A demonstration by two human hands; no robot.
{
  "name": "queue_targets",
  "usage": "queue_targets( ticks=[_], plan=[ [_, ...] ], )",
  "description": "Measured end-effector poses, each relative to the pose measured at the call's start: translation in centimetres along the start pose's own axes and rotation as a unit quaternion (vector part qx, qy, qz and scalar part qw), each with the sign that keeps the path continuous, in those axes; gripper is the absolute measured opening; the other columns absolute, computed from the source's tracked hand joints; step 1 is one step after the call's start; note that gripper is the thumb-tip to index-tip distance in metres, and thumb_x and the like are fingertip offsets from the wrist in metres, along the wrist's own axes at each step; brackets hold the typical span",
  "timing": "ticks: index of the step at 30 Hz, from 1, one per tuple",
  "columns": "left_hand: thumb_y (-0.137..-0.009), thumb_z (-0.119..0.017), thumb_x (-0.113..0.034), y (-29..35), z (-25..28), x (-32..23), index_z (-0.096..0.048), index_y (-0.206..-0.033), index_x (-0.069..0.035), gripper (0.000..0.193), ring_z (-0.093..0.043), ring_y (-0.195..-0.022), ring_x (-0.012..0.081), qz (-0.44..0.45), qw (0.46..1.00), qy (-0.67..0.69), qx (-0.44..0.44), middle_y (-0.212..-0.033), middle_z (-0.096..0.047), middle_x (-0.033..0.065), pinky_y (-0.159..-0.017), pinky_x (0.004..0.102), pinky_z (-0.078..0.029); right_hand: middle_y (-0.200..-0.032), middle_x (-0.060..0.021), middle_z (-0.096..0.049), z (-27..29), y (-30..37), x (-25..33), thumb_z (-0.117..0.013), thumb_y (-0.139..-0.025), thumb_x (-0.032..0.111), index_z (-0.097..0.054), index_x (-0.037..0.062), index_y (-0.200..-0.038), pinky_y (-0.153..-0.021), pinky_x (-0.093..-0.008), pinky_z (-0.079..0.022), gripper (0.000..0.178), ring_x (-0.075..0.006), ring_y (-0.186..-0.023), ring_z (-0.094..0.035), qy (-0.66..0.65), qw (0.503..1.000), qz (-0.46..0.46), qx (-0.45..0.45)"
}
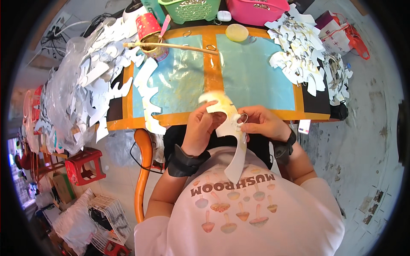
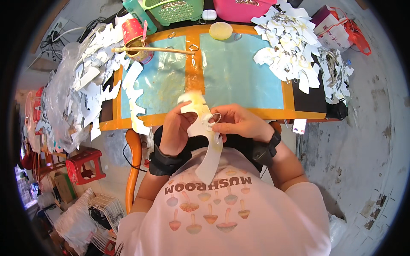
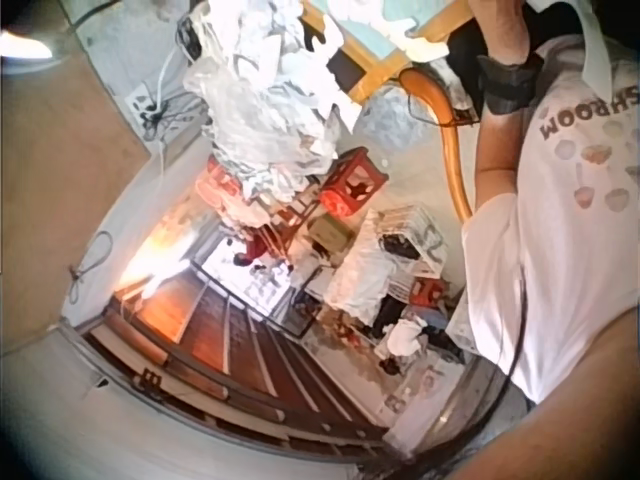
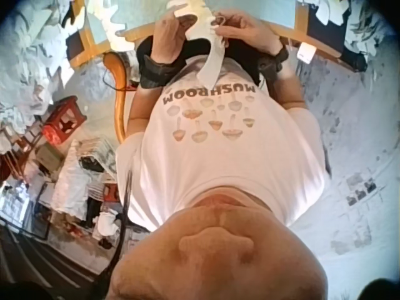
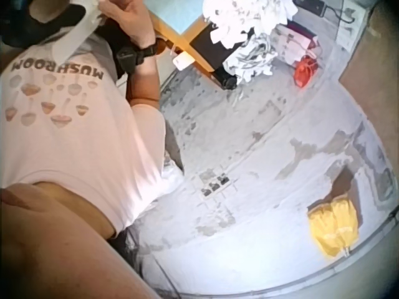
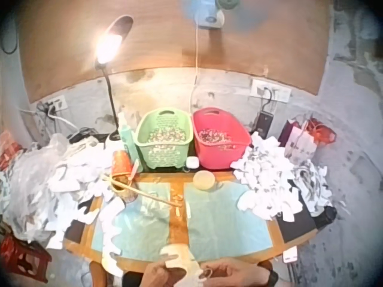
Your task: Manually attaching metal eyelets or rings to shoe upper components.
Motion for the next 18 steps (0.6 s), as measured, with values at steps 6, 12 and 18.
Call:
queue_targets(
  ticks=[6, 12, 18],
  plan=[
    [-0.097, -0.068, -0.017, -0.9, 1.8, -1.3, -0.069, -0.112, -0.002, 0.020, -0.067, -0.076, 0.0095, -0.060, 0.953, -0.217, -0.202, -0.086, -0.072, 0.0061, -0.057, 0.0211, -0.046, -0.093, -0.0013, -0.069, 5.5, -1.7, 3.5, -0.066, -0.097, 0.024, -0.068, 0.0035, -0.110, -0.070, -0.0229, -0.050, 0.024, -0.0070, -0.081, -0.061, 0.221, 0.975, -0.011, -0.018],
    [-0.095, -0.069, -0.012, 0.0, 4.0, 2.2, -0.047, -0.113, -0.003, 0.030, -0.065, -0.060, 0.0103, 0.002, 0.945, -0.232, -0.229, -0.076, -0.070, 0.0095, -0.044, 0.0192, -0.043, -0.084, -0.0088, -0.068, 14.6, -3.5, 12.5, -0.066, -0.092, 0.020, -0.069, 0.0020, -0.102, -0.073, -0.0355, -0.050, 0.021, -0.0230, -0.078, -0.063, 0.639, 0.680, 0.158, -0.323],
    [-0.095, -0.068, -0.009, 0.9, 4.3, 1.3, -0.046, -0.117, -0.001, 0.032, -0.058, -0.053, 0.0075, -0.042, 0.901, -0.341, -0.264, -0.067, -0.065, 0.0058, -0.047, 0.0200, -0.046, -0.088, -0.0147, -0.064, 9.5, -9.4, 11.4, -0.065, -0.089, 0.014, -0.069, 0.0038, -0.096, -0.076, -0.0456, -0.051, 0.014, -0.0367, -0.086, -0.063, 0.700, 0.655, 0.248, -0.143]
  ],
)
Point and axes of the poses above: each hand's wrist, its own y-axis away from the middle knuckle, its own z-axis out of the back of the hand, x = y × z, the point moved 9 cm from there along -y, towards the middle knuckle
